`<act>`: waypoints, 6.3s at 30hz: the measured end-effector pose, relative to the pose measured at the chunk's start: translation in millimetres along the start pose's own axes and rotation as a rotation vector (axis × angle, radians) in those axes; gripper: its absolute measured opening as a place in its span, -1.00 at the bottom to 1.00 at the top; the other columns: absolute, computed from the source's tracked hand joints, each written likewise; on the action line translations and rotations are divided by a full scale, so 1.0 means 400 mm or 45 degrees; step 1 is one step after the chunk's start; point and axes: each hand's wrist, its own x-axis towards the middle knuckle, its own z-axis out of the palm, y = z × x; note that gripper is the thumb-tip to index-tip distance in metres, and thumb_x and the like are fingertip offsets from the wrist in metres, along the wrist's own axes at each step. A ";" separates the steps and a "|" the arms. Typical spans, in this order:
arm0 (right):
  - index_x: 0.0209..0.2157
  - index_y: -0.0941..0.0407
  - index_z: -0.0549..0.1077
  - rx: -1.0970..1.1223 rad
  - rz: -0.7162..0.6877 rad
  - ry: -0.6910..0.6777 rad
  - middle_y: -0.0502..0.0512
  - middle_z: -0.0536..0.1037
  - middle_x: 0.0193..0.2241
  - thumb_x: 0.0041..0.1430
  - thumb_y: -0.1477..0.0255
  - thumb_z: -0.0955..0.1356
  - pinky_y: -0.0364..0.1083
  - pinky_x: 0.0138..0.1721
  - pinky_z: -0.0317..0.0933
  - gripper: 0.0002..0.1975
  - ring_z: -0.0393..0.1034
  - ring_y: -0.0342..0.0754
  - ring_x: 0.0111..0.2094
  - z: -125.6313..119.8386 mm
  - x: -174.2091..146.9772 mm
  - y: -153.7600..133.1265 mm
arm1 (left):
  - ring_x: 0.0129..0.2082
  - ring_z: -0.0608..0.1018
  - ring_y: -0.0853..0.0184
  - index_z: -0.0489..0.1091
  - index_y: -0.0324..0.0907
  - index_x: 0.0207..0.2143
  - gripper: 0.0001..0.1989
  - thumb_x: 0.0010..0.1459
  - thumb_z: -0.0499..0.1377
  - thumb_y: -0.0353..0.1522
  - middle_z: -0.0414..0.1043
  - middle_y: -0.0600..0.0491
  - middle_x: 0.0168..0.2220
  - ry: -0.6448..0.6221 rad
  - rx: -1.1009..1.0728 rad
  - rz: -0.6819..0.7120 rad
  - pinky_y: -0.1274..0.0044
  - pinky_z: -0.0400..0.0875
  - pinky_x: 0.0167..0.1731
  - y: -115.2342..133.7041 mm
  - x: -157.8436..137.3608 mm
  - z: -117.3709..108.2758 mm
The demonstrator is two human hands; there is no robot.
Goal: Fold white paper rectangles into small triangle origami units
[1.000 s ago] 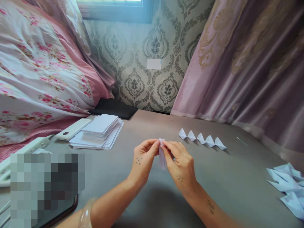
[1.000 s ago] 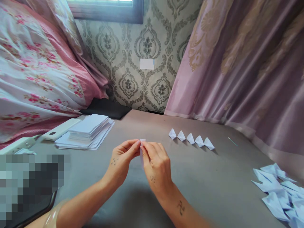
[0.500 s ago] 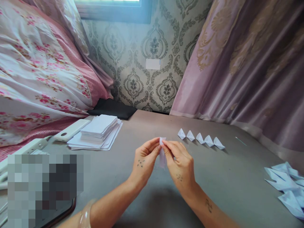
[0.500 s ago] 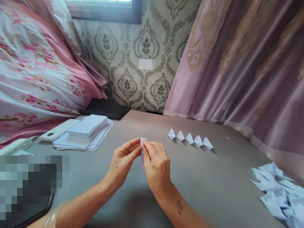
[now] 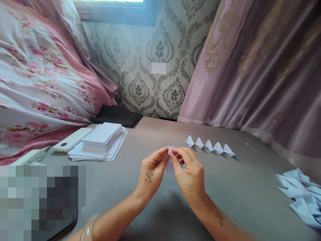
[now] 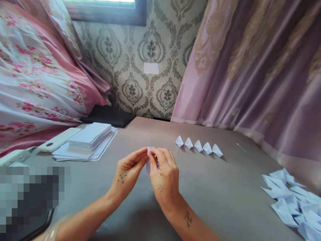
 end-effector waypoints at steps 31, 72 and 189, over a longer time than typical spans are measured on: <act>-0.33 0.10 0.53 0.270 0.286 -0.059 0.02 0.50 -0.36 0.14 0.48 0.36 -0.15 -0.32 0.28 -0.91 0.39 -0.15 -0.35 -0.011 0.020 -0.015 | -0.14 0.57 0.30 0.49 -0.09 -0.07 -0.73 0.16 0.17 -0.36 0.56 0.08 -0.12 -0.087 0.235 0.150 0.51 0.43 -0.06 -0.011 -0.003 -0.015; -0.22 0.09 0.53 0.330 0.462 -0.446 0.06 0.52 -0.28 0.20 0.43 0.28 -0.13 -0.22 0.26 -0.80 0.41 -0.11 -0.28 -0.033 0.030 -0.018 | -0.34 0.56 0.31 0.55 -0.23 -0.33 -0.77 0.01 0.30 -0.26 0.59 0.00 -0.37 0.017 -0.020 -0.200 0.55 0.45 -0.31 0.031 0.009 -0.011; -0.53 0.20 0.50 1.053 1.360 -0.780 -0.02 0.45 -0.62 -0.19 0.29 0.48 -0.16 -0.47 0.10 -0.75 0.25 -0.21 -0.57 0.013 0.030 0.114 | -0.43 0.47 0.36 0.49 -0.26 -0.37 -0.76 0.10 0.20 -0.24 0.45 -0.02 -0.44 -0.213 0.182 -0.277 0.48 0.38 -0.33 -0.051 0.051 -0.057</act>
